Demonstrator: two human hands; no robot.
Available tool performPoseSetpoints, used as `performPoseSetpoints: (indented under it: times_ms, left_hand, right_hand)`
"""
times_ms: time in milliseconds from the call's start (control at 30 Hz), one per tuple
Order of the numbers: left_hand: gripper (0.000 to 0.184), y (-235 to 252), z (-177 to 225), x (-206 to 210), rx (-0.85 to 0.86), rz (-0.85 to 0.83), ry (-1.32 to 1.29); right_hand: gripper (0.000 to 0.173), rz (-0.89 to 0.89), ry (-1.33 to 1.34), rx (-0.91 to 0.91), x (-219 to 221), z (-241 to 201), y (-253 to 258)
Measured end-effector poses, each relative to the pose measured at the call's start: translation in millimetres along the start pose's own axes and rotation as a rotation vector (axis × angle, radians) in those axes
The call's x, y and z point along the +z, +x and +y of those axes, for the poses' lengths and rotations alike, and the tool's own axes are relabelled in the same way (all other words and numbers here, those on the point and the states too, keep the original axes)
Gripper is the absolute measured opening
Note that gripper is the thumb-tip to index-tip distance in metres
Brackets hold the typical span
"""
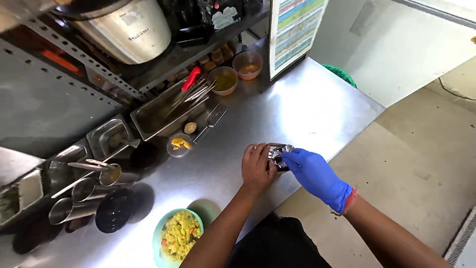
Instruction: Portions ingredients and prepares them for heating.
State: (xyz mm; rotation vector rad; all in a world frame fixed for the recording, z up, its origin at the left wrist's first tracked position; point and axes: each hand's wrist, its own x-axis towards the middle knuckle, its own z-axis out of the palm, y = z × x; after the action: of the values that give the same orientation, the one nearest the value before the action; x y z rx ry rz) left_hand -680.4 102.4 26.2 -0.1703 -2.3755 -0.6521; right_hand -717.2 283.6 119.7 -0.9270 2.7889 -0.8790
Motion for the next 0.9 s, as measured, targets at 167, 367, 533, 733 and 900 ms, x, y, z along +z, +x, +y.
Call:
performPoseSetpoints:
  times_ms: [167,367,533,733,900]
  left_hand:
    - [0.036,-0.2,2.5,8.2,-0.010,0.048,0.029]
    - [0.043,-2.9,-0.5,9.3,0.029,0.051,0.017]
    - [0.062,-8.1,-1.6,-2.8,-0.223,0.046,-0.356]
    - [0.053,-1.0,1.2,14.8,-0.612,0.112,-0.958]
    - [0.060,9.4,-5.0,25.5,-0.337,0.214,-0.598]
  right_hand:
    - [0.022,-0.084,0.178,0.079,-6.8,12.3,8.1]
    - [0.027,-0.173,0.428,0.283,-5.8,5.1,9.0]
    - [0.022,-0.045,0.061,-0.146,-28.7,0.3,6.0]
    - [0.012,-0.191,-0.368,-0.295,-30.1,-11.2,7.1]
    - [0.019,-0.231,-0.187,-0.226,-35.3,4.5,4.2]
